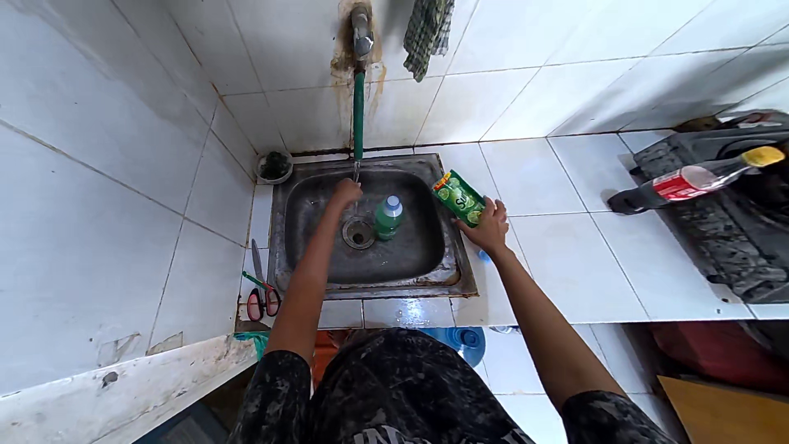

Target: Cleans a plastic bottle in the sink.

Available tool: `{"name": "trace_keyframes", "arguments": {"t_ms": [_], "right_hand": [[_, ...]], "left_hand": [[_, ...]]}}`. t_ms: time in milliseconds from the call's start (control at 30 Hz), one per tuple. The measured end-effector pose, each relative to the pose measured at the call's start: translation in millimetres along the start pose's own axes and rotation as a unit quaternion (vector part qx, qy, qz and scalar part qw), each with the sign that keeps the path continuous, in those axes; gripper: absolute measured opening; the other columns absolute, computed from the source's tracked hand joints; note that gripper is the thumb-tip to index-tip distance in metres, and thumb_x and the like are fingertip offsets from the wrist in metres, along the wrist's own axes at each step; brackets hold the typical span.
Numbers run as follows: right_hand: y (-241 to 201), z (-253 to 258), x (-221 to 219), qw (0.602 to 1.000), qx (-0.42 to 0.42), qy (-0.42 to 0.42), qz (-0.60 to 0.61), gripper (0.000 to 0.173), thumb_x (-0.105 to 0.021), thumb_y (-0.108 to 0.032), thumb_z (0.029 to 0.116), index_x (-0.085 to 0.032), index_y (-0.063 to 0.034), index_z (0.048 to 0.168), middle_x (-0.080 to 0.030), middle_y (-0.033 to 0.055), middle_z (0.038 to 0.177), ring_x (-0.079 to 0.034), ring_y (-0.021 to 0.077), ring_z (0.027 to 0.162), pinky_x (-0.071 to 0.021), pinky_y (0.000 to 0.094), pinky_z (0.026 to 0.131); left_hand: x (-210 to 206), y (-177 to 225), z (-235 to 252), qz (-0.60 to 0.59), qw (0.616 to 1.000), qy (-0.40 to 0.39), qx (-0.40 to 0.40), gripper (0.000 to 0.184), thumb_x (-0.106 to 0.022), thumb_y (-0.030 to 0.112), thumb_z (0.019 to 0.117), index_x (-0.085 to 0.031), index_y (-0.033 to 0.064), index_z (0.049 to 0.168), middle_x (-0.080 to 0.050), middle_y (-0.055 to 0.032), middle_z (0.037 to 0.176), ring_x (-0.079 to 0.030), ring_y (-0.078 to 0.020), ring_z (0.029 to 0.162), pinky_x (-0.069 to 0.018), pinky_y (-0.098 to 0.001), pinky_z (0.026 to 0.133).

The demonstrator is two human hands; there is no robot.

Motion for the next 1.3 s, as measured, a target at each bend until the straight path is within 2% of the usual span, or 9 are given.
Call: {"name": "trace_keyframes", "arguments": {"t_ms": [67, 200, 333, 500, 600, 733, 833, 1033, 1300], "right_hand": [[-2, -4, 0, 1.000, -0.003, 0.013, -0.012, 0.106, -0.077, -0.055, 0.0829, -0.028, 0.0010, 0.159, -0.011, 0.0350, 0.165, -0.012, 0.0576, 0.151, -0.0107, 0.0783, 0.114], [-18, -17, 3, 0.992, 0.039, 0.120, -0.009, 0.090, -0.070, -0.049, 0.0892, -0.039, 0.0066, 0.152, -0.015, 0.0388, 0.162, -0.010, 0.0605, 0.150, -0.0061, 0.0783, 0.115], [-45, -33, 2, 0.973, 0.112, 0.198, 0.034, 0.059, -0.063, -0.026, 0.0945, -0.051, 0.0117, 0.139, -0.030, 0.0415, 0.155, -0.022, 0.0628, 0.146, -0.0143, 0.0718, 0.119], [-80, -49, -5, 0.972, 0.189, 0.097, 0.104, 0.031, -0.058, -0.005, 0.0956, -0.064, 0.0126, 0.120, -0.048, 0.0388, 0.142, -0.049, 0.0552, 0.131, -0.0437, 0.0610, 0.107], [-86, -55, 6, 0.988, 0.151, 0.014, 0.010, 0.026, -0.061, -0.009, 0.0952, -0.071, 0.0063, 0.113, -0.060, 0.0344, 0.129, -0.055, 0.0538, 0.123, -0.0426, 0.0670, 0.098], [-74, -69, 42, 0.977, -0.067, -0.158, -0.124, 0.060, -0.072, -0.018, 0.0940, -0.050, 0.0062, 0.145, -0.032, 0.0455, 0.150, -0.029, 0.0673, 0.138, -0.0295, 0.0801, 0.104], [-46, -71, 43, 0.960, -0.132, -0.195, -0.152, 0.062, -0.070, -0.012, 0.0948, -0.046, -0.0019, 0.151, -0.029, 0.0399, 0.156, -0.040, 0.0629, 0.134, -0.0408, 0.0728, 0.100], [-19, -71, 32, 0.973, -0.094, -0.174, -0.123, 0.032, -0.061, -0.004, 0.0989, -0.062, 0.0063, 0.130, -0.053, 0.0355, 0.138, -0.052, 0.0518, 0.129, -0.0421, 0.0639, 0.104], [-59, -63, 38, 0.973, 0.012, -0.230, -0.032, 0.038, -0.062, -0.015, 0.1014, -0.061, 0.0060, 0.133, -0.062, 0.0333, 0.127, -0.060, 0.0488, 0.118, -0.0442, 0.0630, 0.102]], "left_hand": [[2, 5, -5, 0.040, 0.999, -0.005, -0.014, 0.033, -0.046, 0.014, 0.1081, -0.056, -0.0112, 0.128, -0.058, -0.0306, 0.129, -0.058, -0.0386, 0.120, -0.0445, -0.0525, 0.102], [4, 14, -14, 0.123, 0.992, -0.007, -0.030, 0.049, -0.036, 0.028, 0.1128, -0.058, -0.0140, 0.126, -0.057, -0.0336, 0.133, -0.055, -0.0427, 0.129, -0.0414, -0.0563, 0.108], [3, 19, -18, 0.113, 0.992, 0.049, -0.036, 0.050, -0.030, 0.026, 0.1137, -0.054, -0.0139, 0.131, -0.055, -0.0344, 0.136, -0.052, -0.0451, 0.132, -0.0404, -0.0566, 0.110], [-16, 3, -9, 0.237, 0.969, 0.006, -0.064, 0.048, -0.065, 0.009, 0.0975, -0.050, -0.0146, 0.137, -0.041, -0.0361, 0.148, -0.035, -0.0512, 0.142, -0.0318, -0.0654, 0.113], [-28, -5, -17, 0.243, 0.968, 0.018, -0.052, 0.044, -0.057, 0.028, 0.1052, -0.063, -0.0120, 0.121, -0.058, -0.0338, 0.133, -0.051, -0.0478, 0.132, -0.0368, -0.0646, 0.108], [-51, -35, -9, 0.148, 0.987, 0.025, -0.057, 0.024, -0.056, 0.005, 0.1022, -0.066, -0.0083, 0.119, -0.061, -0.0308, 0.128, -0.059, -0.0458, 0.122, -0.0477, -0.0592, 0.102], [-62, -51, 4, 0.097, 0.992, 0.023, -0.072, 0.027, -0.058, 0.012, 0.1035, -0.068, -0.0074, 0.118, -0.064, -0.0299, 0.123, -0.060, -0.0445, 0.120, -0.0467, -0.0585, 0.103], [-72, -41, 21, -0.160, 0.986, -0.041, -0.007, 0.033, -0.043, 0.006, 0.1089, -0.052, -0.0105, 0.136, -0.065, -0.0264, 0.122, -0.070, -0.0265, 0.101, -0.0554, -0.0366, 0.093], [-54, -23, 9, -0.157, 0.985, -0.064, 0.034, 0.034, -0.050, 0.003, 0.1048, -0.054, -0.0074, 0.136, -0.065, -0.0255, 0.125, -0.068, -0.0268, 0.105, -0.0537, -0.0377, 0.093]]}}
Point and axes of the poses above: each hand's wrist, its own z-axis towards the middle knuckle, its own x-axis out of the back of the hand, y = z × x, the point moved 1 cm from there along z, towards the middle knuckle
